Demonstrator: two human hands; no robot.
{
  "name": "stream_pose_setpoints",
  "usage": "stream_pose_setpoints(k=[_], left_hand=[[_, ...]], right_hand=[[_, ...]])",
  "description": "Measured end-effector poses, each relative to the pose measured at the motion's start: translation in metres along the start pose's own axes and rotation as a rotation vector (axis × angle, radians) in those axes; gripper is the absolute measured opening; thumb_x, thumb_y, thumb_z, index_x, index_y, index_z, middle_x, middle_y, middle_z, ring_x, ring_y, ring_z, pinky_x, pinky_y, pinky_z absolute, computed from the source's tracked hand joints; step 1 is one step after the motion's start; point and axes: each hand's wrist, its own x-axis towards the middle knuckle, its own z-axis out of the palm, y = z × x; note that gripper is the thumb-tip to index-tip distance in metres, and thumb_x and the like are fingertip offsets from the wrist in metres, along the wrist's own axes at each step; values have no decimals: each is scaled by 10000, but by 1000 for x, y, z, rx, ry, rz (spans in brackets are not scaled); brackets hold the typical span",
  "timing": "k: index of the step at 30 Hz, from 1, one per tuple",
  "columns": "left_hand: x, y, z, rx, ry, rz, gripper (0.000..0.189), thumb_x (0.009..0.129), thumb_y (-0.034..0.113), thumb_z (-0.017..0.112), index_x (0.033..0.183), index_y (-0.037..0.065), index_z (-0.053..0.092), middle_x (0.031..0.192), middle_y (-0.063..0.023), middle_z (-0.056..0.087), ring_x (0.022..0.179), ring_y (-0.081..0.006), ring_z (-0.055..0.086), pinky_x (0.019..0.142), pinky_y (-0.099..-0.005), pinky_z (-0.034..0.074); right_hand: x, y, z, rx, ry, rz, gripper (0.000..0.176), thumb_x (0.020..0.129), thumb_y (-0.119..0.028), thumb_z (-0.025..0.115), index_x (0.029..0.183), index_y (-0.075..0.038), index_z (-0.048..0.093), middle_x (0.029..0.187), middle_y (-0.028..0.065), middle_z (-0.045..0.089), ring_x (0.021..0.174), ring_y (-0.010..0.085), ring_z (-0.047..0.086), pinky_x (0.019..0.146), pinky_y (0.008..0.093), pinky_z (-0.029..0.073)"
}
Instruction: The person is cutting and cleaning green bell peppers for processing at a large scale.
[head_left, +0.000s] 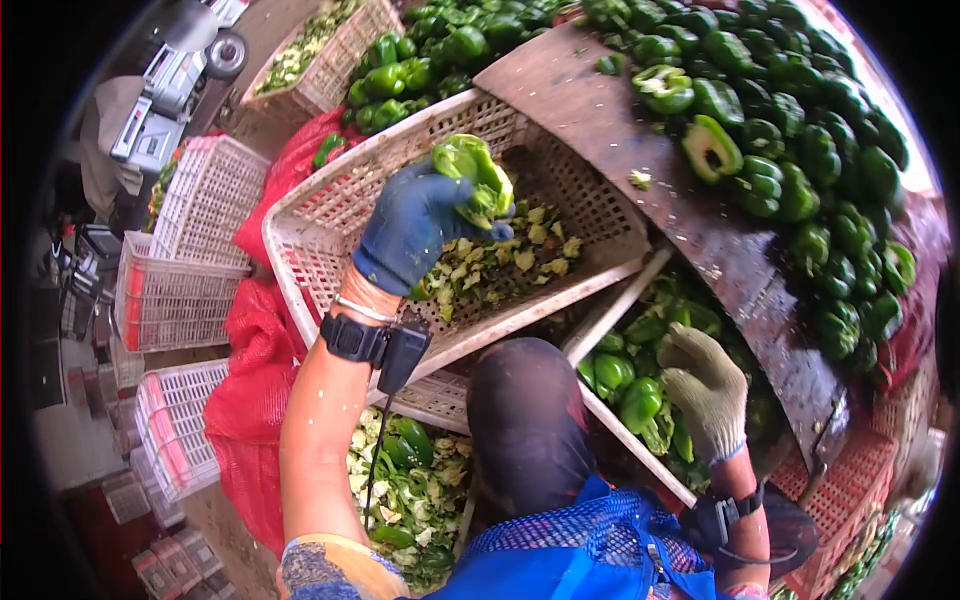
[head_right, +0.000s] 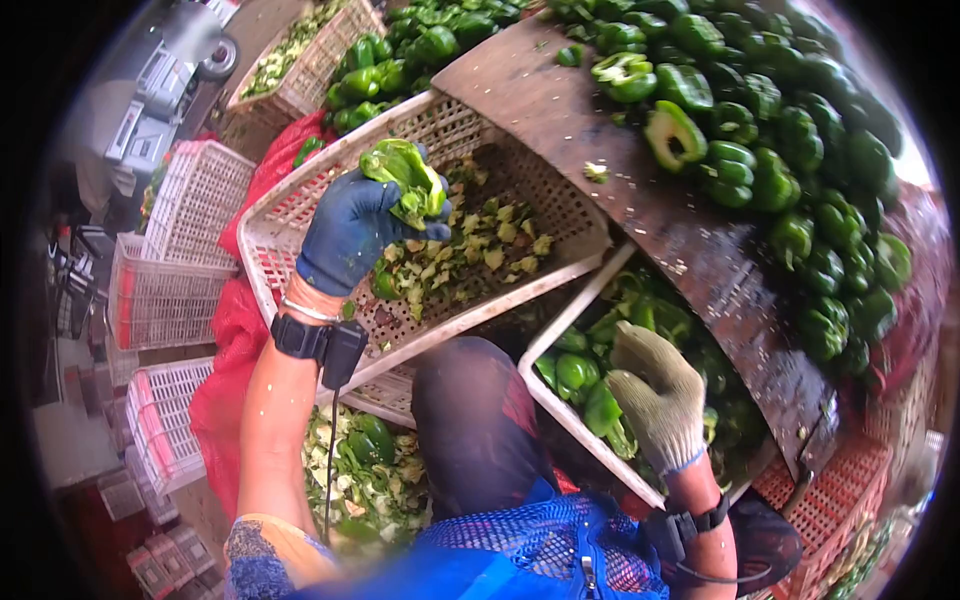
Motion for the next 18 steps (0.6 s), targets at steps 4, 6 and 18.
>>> stream_pose_setpoints(k=[4,6,18], left_hand=[[-19,22,87,215,-193,-106,463,942,86,558,1381,-52,518,1181,-220,679,1034,-337,710,888,-504,613],[-31,25,142,422,-236,-221,433,908,57,519,1317,-67,585,1161,-183,700,1007,-263,722,896,-418,607],[-87,-95,267,140,-31,-233,377,961,135,612,1316,8,587,1006,-75,691,803,-148,700,692,-308,616]], right_hand=[[-15,-30,-4,242,-19,-31,554,858,-85,736,1383,9,586,1139,90,708,1036,144,660,904,306,553],[-25,-49,-6,415,-26,-46,573,875,-138,740,1401,9,565,1117,84,708,990,136,665,818,296,571],[-33,-18,-16,120,501,-460,229,910,-77,677,1126,-11,716,973,59,740,839,100,681,727,250,560]])
